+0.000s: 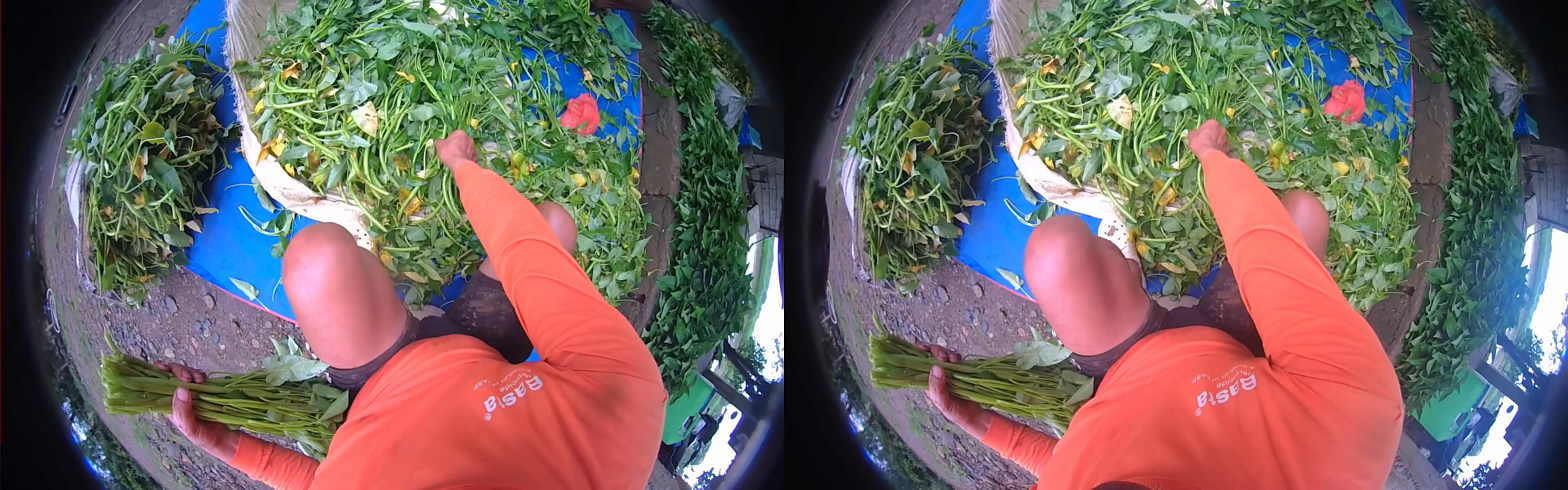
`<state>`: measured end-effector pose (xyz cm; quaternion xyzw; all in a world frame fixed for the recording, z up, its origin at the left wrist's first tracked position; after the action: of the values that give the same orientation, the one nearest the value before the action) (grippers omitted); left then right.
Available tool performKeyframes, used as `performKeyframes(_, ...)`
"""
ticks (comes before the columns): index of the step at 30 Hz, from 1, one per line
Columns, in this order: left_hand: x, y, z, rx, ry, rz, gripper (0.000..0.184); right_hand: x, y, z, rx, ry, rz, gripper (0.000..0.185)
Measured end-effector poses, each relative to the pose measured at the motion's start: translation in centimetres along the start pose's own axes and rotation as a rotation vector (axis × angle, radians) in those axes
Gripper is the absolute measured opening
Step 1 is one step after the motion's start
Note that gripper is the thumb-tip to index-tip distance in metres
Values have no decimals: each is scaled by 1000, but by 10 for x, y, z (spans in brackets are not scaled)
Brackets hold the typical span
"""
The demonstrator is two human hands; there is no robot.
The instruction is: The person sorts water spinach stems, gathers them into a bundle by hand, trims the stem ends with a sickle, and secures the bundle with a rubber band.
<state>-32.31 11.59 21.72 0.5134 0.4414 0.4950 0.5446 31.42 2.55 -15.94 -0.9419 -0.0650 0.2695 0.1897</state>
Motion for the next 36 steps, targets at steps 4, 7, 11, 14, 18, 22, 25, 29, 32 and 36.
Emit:
performKeyframes(4, 11, -16, 18, -19, -2, -15, 61, 25, 20, 11, 109, 25, 72, 32)
performKeyframes(7, 15, -18, 44, -4, 25, -21, 65, 8, 23, 8, 7, -2, 70, 33)
performKeyframes(11, 20, -13, 46, 7, -38, 46, 69, 32, 27, 24, 128, 41, -2, 33)
performKeyframes(14, 6, -14, 44, 1, -21, 0, 70, 29, 22, -4, 367, 191, -80, 32)
performKeyframes(18, 10, -13, 50, -3, -48, 46, 69, 56, 2, -46, 670, 16, -151, 23)
performKeyframes(22, 15, -12, 80, 17, -179, -3, 68, -14, -49, -145, 737, -563, -173, 17)
performKeyframes(25, 26, -14, 110, 23, -331, 9, 67, -85, -76, -231, 660, -580, -411, 19)
performKeyframes(29, 28, 4, 172, 53, -474, 41, 55, -187, -92, -321, 465, -461, -561, 25)
performKeyframes(32, 23, 36, 229, 170, -694, 121, 47, -225, -95, -341, 385, -445, -768, 24)
performKeyframes(36, 9, 63, 308, 184, -929, 301, 47, -299, -99, -346, 332, -530, -872, 24)
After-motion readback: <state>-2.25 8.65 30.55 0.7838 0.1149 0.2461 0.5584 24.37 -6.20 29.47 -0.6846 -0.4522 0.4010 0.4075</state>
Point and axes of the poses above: each hand's wrist, its own x-axis towards the middle knuckle, its own z-axis out of the palm, y = z × x, the point moved 8 cm from there along x, towards the middle knuckle, and after that the axes turned 5 degrees about z, right-handed, at the moved point
